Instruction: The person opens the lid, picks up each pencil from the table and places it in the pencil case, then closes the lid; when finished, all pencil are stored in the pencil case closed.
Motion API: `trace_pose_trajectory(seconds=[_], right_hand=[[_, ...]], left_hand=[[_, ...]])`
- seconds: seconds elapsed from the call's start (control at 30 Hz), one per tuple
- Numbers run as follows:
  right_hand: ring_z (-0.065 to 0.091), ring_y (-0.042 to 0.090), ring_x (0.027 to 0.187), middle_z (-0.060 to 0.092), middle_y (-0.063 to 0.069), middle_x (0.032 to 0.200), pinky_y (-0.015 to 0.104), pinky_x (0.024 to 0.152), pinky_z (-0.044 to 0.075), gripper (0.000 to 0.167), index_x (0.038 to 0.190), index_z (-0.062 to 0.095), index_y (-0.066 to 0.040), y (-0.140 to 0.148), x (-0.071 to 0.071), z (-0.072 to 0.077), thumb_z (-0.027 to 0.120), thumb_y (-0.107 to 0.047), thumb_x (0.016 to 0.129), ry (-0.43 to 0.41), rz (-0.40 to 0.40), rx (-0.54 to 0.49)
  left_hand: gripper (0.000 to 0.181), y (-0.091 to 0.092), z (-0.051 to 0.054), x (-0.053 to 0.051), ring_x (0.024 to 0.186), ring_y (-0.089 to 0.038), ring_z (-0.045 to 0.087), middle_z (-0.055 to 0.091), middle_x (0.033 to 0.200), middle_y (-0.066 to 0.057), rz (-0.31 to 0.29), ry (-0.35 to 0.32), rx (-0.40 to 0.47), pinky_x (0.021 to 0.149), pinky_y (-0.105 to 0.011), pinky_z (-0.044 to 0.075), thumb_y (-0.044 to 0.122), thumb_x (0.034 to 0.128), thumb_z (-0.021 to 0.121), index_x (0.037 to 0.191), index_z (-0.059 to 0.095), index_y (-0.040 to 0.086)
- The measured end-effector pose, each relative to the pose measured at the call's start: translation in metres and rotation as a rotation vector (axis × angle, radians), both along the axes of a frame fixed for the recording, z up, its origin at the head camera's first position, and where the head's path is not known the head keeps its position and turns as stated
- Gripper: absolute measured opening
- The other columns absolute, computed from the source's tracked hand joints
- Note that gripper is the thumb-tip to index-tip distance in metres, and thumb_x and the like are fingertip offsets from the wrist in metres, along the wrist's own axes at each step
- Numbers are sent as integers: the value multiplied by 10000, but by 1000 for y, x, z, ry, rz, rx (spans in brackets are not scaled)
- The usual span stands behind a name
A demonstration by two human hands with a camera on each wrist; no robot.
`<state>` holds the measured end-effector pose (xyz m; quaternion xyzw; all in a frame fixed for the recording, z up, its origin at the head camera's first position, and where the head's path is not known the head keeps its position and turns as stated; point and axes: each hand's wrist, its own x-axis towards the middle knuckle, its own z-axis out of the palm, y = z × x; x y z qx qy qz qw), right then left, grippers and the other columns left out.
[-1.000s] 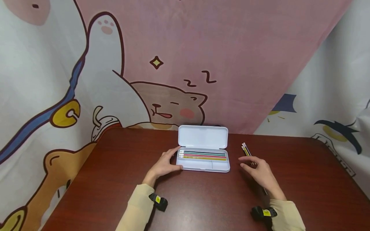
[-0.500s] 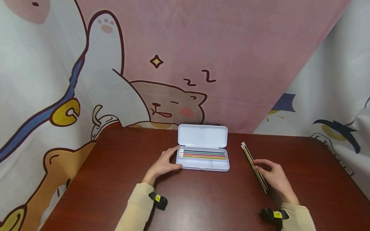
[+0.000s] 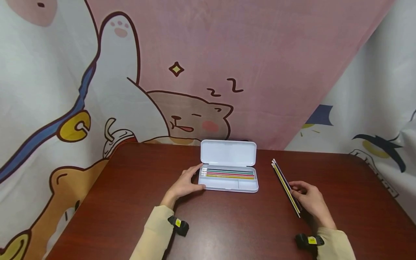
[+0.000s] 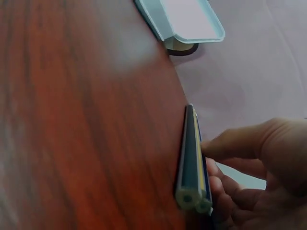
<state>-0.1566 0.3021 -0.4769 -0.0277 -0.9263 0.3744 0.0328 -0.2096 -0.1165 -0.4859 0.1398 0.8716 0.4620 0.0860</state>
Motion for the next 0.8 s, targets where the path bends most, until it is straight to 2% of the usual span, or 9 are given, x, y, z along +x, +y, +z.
trace_pose_trajectory(seconds=[0.27,0.57,0.8], right_hand=[[487,168,665,587,75,832,275,521,376,243,1098,633,51,-4,-3,0,615,-19,865,3,-29,42],[520,175,662,591,54,782,301,560,366,244,1065,625,52,-4,-7,2,672,-6,833,43,13,90],[484,160,656,578,54,796,285,552,340,194,1043,638,32,-1,-5,0,648,2,852,57,-27,88]], left_hand=[[826,1,2,1,1233,-294,362,430,1435,-120,5,-12,3,1000,-555,328,227,762,785,1485,395,141],[832,1,1,1,1231,-290,364,431,1434,-118,8,-12,6,1001,-549,328,220,757,791,1485,396,142],[823,0,0,0,1235,-300,366,437,1426,-122,-7,-6,14,1006,-546,325,214,761,789,1482,399,134]])
